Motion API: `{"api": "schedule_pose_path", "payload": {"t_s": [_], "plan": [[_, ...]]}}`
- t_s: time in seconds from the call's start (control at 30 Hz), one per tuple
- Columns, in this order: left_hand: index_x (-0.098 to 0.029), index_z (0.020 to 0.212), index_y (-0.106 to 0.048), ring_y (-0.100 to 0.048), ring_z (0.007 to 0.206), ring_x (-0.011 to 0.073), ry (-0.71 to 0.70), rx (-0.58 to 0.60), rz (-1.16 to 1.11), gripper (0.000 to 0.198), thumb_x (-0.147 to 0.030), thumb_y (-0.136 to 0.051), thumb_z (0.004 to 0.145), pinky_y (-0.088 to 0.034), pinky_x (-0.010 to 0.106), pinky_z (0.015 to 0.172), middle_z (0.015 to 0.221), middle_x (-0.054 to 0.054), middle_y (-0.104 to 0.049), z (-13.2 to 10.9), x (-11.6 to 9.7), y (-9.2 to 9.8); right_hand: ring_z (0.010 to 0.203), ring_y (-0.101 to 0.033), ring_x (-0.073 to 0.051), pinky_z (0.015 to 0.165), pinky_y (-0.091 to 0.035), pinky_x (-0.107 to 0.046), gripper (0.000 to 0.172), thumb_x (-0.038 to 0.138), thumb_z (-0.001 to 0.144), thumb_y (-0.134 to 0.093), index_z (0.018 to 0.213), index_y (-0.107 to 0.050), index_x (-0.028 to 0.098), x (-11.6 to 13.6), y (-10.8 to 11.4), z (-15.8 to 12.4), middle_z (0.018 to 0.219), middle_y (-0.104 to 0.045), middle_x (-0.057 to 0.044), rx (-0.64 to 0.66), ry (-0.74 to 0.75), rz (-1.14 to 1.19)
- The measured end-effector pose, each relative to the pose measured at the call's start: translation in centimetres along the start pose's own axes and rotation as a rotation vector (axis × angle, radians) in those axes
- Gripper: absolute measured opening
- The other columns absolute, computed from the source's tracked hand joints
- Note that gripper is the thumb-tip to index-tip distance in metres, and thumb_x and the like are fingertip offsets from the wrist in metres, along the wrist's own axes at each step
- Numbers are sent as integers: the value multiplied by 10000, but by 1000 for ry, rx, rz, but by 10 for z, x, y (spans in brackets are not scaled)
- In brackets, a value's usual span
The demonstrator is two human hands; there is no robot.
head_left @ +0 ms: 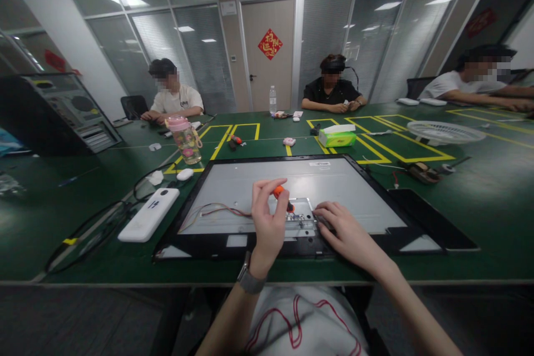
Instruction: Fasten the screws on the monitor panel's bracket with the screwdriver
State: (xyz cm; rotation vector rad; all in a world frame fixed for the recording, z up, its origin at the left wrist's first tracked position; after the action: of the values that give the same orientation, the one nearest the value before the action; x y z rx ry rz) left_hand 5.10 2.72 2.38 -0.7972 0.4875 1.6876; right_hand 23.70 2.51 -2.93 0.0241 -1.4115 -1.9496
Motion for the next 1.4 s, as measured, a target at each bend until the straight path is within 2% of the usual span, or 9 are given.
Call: {"api": "schedule_pose_path", "payload": {"t_s": [0.2, 0.53, 0.7, 0.8, 0.97, 1.03, 1.17, 1.23, 1.4], "plan": [[-235, 1197, -681, -612, 1002, 182, 8, 14, -43, 318, -303, -432, 1011, -484, 304, 887, 1100, 74, -655, 0, 1, 0, 1013, -578, -281, 912, -498, -474, 273, 119, 901, -459, 1099, -637, 179, -1, -1, 0, 1080, -625, -116, 3, 0, 3], [-218, 1077, -714, -602, 922, 158, -26, -27, 2, 193, -282, -591, 943, -481, 264, 844, 1004, 53, -633, 1, -3, 2, 1024, -576, -282, 930, -494, -475, 348, 66, 846, -439, 1103, -638, 189, -3, -2, 0, 1095, -625, -110, 8, -9, -7], [-226, 1183, -691, -628, 1002, 174, 25, -6, -65, 312, -321, -450, 1010, -491, 288, 881, 1079, 78, -672, 0, 1, 1, 1018, -572, -283, 920, -492, -479, 297, 92, 891, -438, 1108, -626, 170, -3, -3, 0, 1092, -619, -119, 14, -2, 0], [-227, 1217, -673, -643, 998, 175, 56, -2, -92, 305, -312, -474, 1002, -493, 293, 888, 1072, 80, -686, -1, 5, 0, 1018, -569, -283, 921, -489, -484, 268, 114, 920, -438, 1105, -621, 175, -3, -3, 0, 1085, -619, -117, 10, -3, 1], [-223, 1026, -729, -600, 855, 142, -53, -44, -41, 153, -261, -627, 918, -496, 253, 782, 936, 39, -618, 0, -1, 2, 1001, -569, -282, 897, -496, -478, 250, 126, 935, -444, 1101, -623, 179, -2, -2, 0, 1079, -620, -116, 3, 3, -7], [-224, 1003, -738, -601, 875, 147, -66, -46, -25, 180, -267, -572, 949, -495, 252, 781, 962, 45, -619, 0, -2, 3, 997, -570, -280, 894, -497, -475, 248, 128, 940, -442, 1099, -625, 179, -2, -2, 0, 1075, -622, -115, 2, 4, -9], [-220, 1163, -696, -626, 991, 174, -5, 0, -39, 317, -270, -421, 1012, -493, 292, 870, 1092, 78, -662, 0, -1, 1, 994, -575, -273, 896, -500, -462, 245, 132, 940, -455, 1099, -630, 193, -2, -2, 0, 1073, -624, -106, -13, 6, -9], [-211, 1171, -691, -630, 944, 174, 8, -6, -29, 289, -281, -471, 996, -500, 293, 843, 1028, 75, -668, 0, -1, 1, 1000, -574, -275, 896, -500, -463, 244, 130, 939, -458, 1100, -632, 187, -2, -2, -1, 1075, -625, -108, -13, 5, -12], [-218, 970, -748, -593, 823, 146, -73, -81, 6, 145, -276, -627, 915, -495, 257, 751, 901, 38, -594, 1, -7, 3, 991, -580, -273, 887, -507, -457, 243, 129, 932, -470, 1095, -643, 185, -2, -2, 0, 1069, -631, -107, -21, 5, -16]]}}
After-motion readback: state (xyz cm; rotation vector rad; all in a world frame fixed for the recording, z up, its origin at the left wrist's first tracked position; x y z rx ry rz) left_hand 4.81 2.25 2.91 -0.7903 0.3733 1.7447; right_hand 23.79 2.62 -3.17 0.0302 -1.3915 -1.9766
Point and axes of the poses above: each hand's wrist, its own z-axis towards the middle knuckle, its own y-axis out of the back of the hand, x = y × z, the point moved 6 cm from there along z, towards the middle knuckle
